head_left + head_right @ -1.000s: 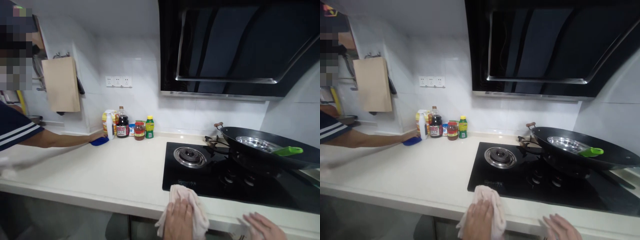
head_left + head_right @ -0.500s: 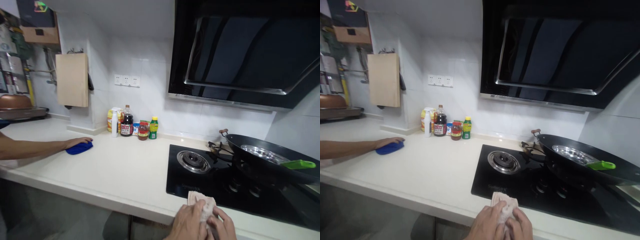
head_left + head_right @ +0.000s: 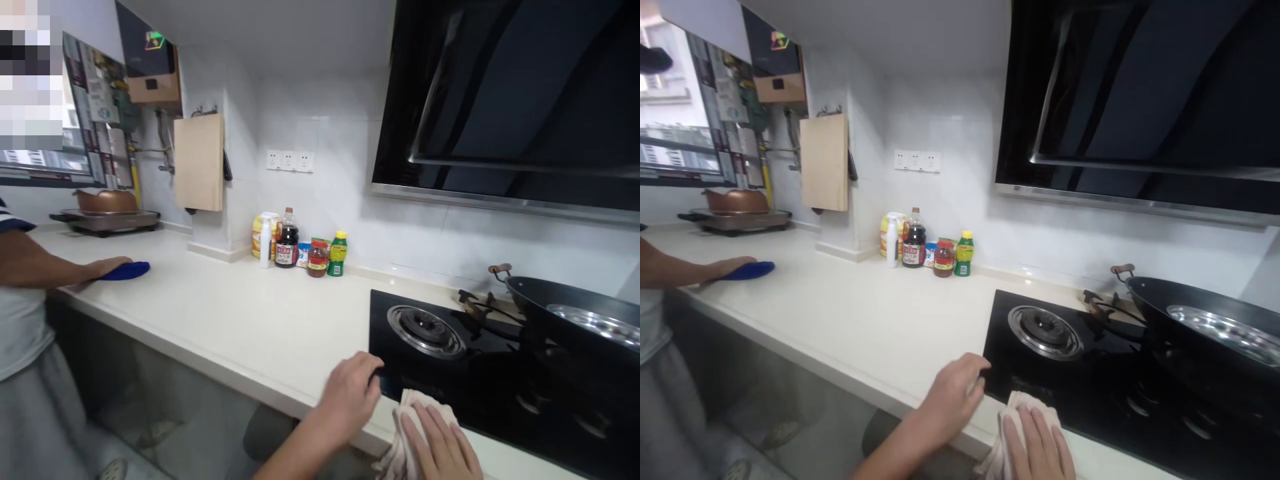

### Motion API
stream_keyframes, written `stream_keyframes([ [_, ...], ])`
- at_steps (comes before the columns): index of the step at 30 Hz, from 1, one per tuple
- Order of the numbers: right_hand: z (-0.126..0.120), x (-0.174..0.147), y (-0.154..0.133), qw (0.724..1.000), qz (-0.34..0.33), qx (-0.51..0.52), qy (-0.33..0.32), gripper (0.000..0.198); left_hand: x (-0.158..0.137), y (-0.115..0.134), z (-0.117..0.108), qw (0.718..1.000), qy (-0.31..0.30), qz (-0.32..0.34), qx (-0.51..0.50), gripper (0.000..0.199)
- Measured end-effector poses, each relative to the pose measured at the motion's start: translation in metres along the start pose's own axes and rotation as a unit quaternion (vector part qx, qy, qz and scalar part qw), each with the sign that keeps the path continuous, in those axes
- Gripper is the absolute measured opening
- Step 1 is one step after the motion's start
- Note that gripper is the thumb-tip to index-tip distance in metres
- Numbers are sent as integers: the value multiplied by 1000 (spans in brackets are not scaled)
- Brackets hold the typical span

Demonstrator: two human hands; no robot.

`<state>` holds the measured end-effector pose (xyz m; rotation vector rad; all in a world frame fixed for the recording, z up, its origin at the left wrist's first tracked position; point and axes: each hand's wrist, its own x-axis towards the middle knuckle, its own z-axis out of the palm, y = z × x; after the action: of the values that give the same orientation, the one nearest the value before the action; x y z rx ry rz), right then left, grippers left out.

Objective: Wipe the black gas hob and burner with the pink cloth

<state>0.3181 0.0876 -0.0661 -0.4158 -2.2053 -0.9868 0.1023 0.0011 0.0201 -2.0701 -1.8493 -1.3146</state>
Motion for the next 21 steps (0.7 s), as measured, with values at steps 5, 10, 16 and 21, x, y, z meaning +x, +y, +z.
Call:
stream_keyframes([
  [5, -4, 37, -44, 996, 42, 76, -22, 56, -3, -31, -14, 997, 14, -42, 69, 30],
  [10, -10, 55, -55, 986, 69, 150, 16, 52, -8, -33, -13, 995, -22, -47, 88, 19],
  [16, -13, 28, -16, 982, 84, 164, 47, 53, -6, -33, -15, 993, -47, -45, 98, 19],
  [21, -20, -46, 40, 970, 192, 140, -42, 55, -5, -32, -17, 992, -63, -39, 102, 20],
])
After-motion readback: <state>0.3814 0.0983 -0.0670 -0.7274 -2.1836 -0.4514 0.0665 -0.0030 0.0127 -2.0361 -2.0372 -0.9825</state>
